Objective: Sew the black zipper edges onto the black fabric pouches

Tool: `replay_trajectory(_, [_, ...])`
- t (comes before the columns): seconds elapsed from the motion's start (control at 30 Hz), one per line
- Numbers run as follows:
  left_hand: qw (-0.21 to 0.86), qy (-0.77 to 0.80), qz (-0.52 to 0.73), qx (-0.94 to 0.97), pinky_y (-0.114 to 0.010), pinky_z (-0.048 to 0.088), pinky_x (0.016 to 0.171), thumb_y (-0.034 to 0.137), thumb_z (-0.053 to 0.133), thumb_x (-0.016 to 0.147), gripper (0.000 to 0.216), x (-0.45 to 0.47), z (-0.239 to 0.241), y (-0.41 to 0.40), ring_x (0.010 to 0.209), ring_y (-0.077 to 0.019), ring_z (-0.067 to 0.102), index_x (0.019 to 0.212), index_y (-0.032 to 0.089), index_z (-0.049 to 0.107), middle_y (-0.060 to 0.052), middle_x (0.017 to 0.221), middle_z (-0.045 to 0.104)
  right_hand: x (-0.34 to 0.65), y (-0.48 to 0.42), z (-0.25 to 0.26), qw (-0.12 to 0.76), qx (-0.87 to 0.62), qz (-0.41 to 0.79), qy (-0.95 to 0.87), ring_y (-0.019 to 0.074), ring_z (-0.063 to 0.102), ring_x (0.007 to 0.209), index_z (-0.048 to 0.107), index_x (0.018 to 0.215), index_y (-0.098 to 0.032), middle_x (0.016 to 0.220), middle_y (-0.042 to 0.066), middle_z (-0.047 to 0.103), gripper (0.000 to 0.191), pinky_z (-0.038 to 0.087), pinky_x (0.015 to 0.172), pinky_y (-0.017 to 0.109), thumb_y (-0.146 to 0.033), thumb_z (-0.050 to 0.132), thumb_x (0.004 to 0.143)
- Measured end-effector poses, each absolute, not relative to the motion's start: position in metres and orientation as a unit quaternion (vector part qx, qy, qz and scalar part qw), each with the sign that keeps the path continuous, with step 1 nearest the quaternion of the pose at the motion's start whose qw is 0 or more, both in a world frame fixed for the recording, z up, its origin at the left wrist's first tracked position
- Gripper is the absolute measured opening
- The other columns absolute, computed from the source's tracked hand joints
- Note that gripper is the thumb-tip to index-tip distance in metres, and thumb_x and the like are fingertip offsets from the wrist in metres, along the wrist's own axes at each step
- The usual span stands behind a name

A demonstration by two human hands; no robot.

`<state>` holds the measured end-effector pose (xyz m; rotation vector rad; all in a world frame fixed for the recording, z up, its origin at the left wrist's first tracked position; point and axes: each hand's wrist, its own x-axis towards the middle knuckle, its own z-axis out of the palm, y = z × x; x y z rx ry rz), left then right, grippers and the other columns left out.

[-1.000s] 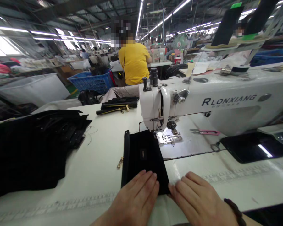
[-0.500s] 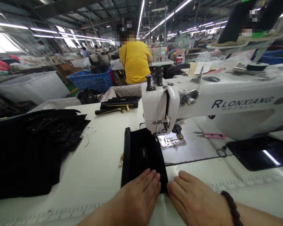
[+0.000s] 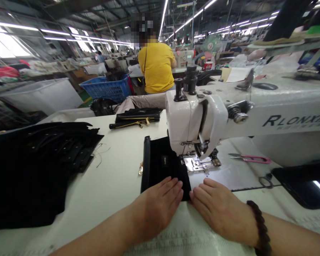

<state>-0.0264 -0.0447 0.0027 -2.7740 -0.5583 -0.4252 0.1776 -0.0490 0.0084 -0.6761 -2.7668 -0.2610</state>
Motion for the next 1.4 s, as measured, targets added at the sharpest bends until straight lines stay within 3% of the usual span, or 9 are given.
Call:
replay_trajectory(0.43, [0.171,-0.218,-0.085,-0.957,-0.031,0.034,0.096,0.011,0.037,0.081,0.032,-0.027,-0.001,-0.012,0.108,-0.0197,0.05,0.108,0.007,0.055,-0.01,0.115,0.057,0.18,-0.029,-0.009,0.154,-0.307,-0.089,-0.935,0.0145,0.046,0.062,0.056,0.087,-0.01,0.07,0.003,0.053,0.025,0.031,0.059,0.031,-0.011,0.031,0.09])
replay_trajectory(0.93, [0.166,-0.254,0.07,-0.95,-0.03,0.029,0.1,0.015,0.041,0.083,0.037,-0.018,0.006,0.017,0.116,-0.0191,0.043,0.118,0.007,0.049,-0.01,0.125,0.049,0.181,-0.028,-0.007,0.184,-0.325,-0.053,-0.926,0.0116,0.045,0.055,0.055,0.074,-0.015,0.065,0.001,0.053,0.036,0.032,0.054,0.028,-0.017,0.025,0.094])
replay_trajectory(1.4, [0.178,-0.269,0.058,-0.945,-0.03,0.027,0.101,0.016,0.044,0.082,0.037,-0.018,0.0,0.022,0.115,-0.0194,0.044,0.117,0.006,0.05,-0.01,0.122,0.051,0.179,-0.027,-0.006,0.186,-0.322,-0.047,-0.927,0.0117,0.043,0.055,0.056,0.071,-0.015,0.065,0.002,0.054,0.043,0.032,0.055,0.028,-0.014,0.019,0.094])
